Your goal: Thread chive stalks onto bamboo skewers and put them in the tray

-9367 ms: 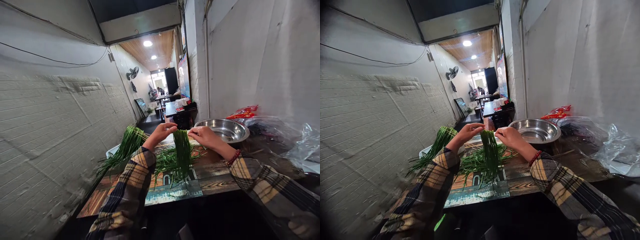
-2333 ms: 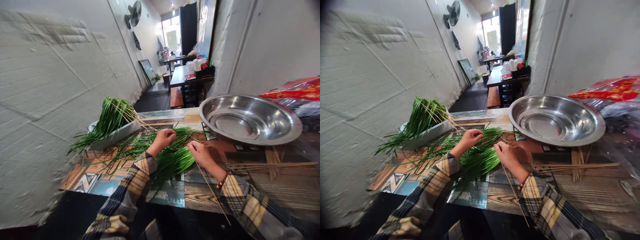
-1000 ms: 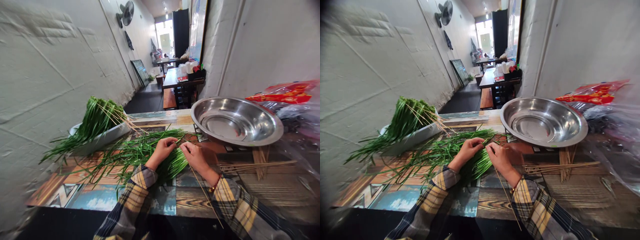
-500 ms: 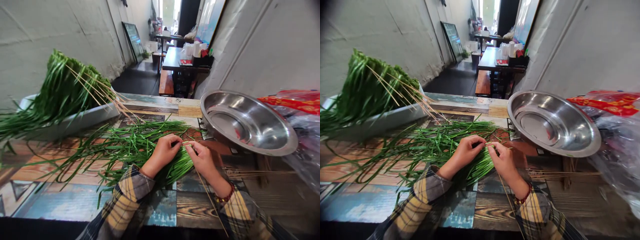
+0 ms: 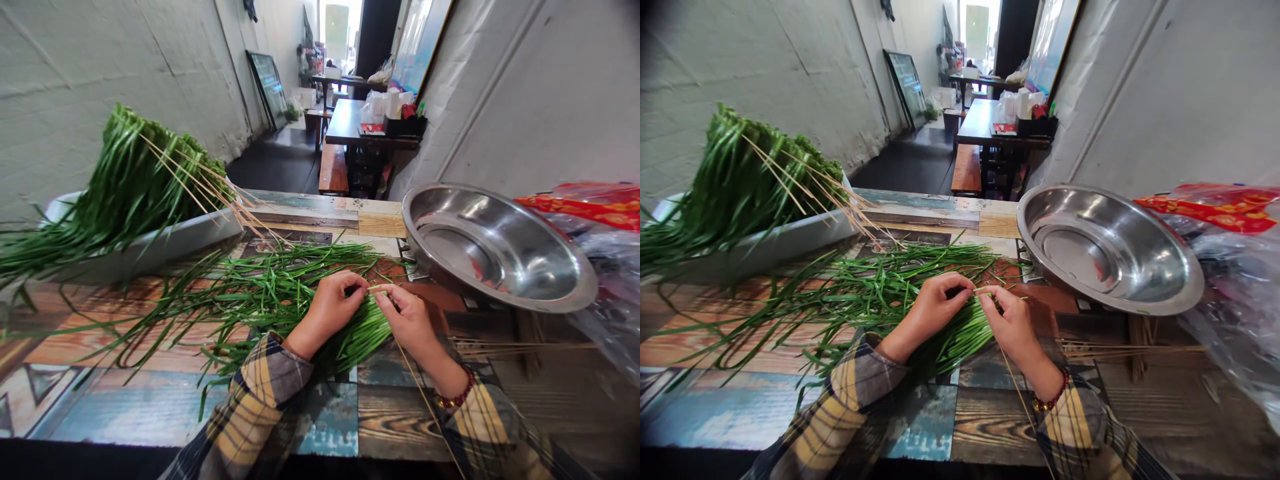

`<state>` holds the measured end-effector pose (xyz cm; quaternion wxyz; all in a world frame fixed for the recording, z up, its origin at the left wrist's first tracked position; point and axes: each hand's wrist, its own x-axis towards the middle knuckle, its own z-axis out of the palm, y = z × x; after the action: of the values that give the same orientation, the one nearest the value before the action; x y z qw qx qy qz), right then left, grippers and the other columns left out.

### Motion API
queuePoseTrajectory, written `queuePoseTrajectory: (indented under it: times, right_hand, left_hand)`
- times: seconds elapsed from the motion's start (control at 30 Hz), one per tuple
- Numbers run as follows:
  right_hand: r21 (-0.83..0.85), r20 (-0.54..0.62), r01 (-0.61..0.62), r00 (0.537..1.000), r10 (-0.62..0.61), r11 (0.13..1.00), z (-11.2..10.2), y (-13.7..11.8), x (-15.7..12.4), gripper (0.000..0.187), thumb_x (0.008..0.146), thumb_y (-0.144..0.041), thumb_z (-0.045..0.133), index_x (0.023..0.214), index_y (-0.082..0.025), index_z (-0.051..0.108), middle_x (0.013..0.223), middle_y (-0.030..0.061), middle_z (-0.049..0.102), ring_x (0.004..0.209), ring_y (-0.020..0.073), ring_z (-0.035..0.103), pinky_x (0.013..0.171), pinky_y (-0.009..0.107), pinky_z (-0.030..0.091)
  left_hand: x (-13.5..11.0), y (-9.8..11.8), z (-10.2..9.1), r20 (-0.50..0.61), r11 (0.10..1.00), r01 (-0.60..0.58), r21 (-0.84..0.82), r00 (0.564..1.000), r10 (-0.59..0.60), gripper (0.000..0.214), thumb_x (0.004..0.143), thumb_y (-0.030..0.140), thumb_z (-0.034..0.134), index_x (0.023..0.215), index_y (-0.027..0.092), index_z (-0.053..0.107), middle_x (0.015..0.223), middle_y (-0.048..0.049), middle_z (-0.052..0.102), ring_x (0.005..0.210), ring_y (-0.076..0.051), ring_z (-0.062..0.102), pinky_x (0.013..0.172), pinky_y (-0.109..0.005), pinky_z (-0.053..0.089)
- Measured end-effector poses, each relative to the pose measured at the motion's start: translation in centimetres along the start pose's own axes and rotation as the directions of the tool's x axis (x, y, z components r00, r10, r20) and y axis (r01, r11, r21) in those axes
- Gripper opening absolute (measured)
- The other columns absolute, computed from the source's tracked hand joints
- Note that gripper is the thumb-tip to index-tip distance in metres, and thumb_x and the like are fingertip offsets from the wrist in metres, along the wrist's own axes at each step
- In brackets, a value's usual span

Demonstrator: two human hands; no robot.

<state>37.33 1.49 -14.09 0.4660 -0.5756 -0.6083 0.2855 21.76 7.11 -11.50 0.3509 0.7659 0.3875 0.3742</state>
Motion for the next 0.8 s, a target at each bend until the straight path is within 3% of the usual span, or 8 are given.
queuePoseTrajectory:
  times: [0.8]
  right_hand:
    - [-0.075, -0.015, 0.032, 0.999, -0.033, 0.997, -0.22, -0.29, 0.2, 0.023, 0.088, -0.031, 0.051, 0.085, -0.018, 0.069, 0.079, 0.0043, 0.073, 0.07, 0.0177, 0.066, 0.063, 0.026, 0.048]
  left_hand:
    - [-0.07, 0.38, -0.3, 0.044, 0.997, -0.069, 0.042, 0.997, 0.067, 0.016, 0.079, 0.006, 0.057, 0.072, 0.015, 0.069, 0.071, -0.002, 0.067, 0.069, -0.013, 0.06, 0.067, -0.023, 0.043]
